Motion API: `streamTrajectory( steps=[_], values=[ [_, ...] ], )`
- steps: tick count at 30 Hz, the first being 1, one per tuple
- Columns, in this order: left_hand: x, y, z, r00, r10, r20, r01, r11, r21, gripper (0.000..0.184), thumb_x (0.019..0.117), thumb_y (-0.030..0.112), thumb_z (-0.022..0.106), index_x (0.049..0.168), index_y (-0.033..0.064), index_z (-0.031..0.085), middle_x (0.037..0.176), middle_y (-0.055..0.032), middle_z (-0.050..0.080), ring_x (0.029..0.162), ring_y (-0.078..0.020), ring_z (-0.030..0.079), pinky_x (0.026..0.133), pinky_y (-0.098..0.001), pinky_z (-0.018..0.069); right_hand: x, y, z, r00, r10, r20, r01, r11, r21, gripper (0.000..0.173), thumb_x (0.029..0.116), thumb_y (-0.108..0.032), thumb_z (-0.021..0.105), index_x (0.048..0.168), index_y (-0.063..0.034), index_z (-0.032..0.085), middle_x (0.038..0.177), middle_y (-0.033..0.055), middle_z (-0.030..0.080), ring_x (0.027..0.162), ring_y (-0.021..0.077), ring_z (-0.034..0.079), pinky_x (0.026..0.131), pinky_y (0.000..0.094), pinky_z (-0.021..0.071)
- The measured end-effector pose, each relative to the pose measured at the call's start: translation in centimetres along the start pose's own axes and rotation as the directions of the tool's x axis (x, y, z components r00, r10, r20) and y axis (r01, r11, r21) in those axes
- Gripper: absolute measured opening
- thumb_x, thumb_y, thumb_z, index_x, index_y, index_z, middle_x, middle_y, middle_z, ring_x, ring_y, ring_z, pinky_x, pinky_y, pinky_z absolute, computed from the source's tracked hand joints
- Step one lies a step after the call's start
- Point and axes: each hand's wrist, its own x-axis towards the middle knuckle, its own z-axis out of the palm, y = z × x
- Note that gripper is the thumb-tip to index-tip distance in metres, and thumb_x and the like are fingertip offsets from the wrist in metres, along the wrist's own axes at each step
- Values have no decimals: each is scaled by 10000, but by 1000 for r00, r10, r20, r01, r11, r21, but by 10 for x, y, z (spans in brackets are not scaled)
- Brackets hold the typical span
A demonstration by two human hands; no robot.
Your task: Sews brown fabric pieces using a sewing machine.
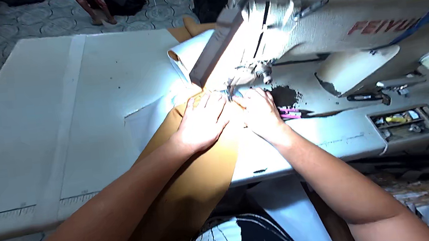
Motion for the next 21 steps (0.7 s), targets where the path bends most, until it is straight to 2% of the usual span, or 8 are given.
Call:
streamTrajectory(
  steps=[3,5,7,9,10,12,15,21],
  values=[
    [-18,15,-2,988,136,-75,-128,986,107,471,1086,262,395,1495,64,519,1621,-154,397,1530,-382,299,1199,-638,226,0,2,2,1000,-3,2,3,1000,-17,338,1017,-135,518,1274,-135,738,1143,184,693,1156,373,611,969,543,452],
    [-50,42,2,953,219,-210,-206,975,84,338,995,107,513,1255,-2,700,1471,-201,561,1394,-380,500,1145,-568,374,1,2,2,1000,-19,-23,19,1000,-10,336,1007,-111,523,1260,-126,744,1133,191,695,1144,378,615,956,549,457],
    [-92,68,23,945,162,-285,-159,987,35,418,1002,304,581,1207,-40,704,1339,-233,644,1272,-389,610,1062,-556,479,1,3,2,999,-26,-18,26,1000,-6,353,1007,-96,506,1272,-131,738,1170,199,687,1169,385,609,974,556,454],
    [-126,83,44,951,66,-302,-49,997,62,707,931,532,627,1333,-49,631,1406,-242,608,1333,-391,580,1075,-594,462,1,5,3,999,-35,-28,36,999,20,353,1014,-89,499,1271,-127,737,1194,203,677,1180,387,603,994,551,447],
    [-135,84,52,949,46,-311,-19,996,87,766,888,523,682,1393,-45,586,1453,-236,574,1372,-378,547,1101,-598,431,1,7,4,997,-52,-59,54,997,47,338,1019,-91,505,1261,-112,739,1182,207,676,1177,389,605,994,551,455],
    [-142,79,62,935,40,-352,0,994,113,696,843,250,774,1445,-17,550,1502,-200,543,1422,-343,500,1143,-578,377,0,11,6,978,-104,-183,130,983,132,312,997,-61,529,1222,-62,746,1147,220,675,1155,406,613,982,554,474],
    [-141,75,66,917,51,-395,3,991,135,606,849,-81,603,1447,11,561,1517,-158,540,1439,-311,485,1158,-558,369,-7,10,-1,917,-142,-374,231,951,207,284,944,-9,565,1145,-22,765,1109,221,683,1143,417,615,1000,553,469],
    [-147,69,40,984,24,-176,-55,983,-174,600,947,53,451,1539,-36,406,1625,-194,378,1547,-324,288,1228,-582,216,-87,-17,-4,839,-87,-538,245,942,230,203,951,-43,592,1028,-1,775,1065,214,703,1112,388,637,980,531,486]
  ],
)
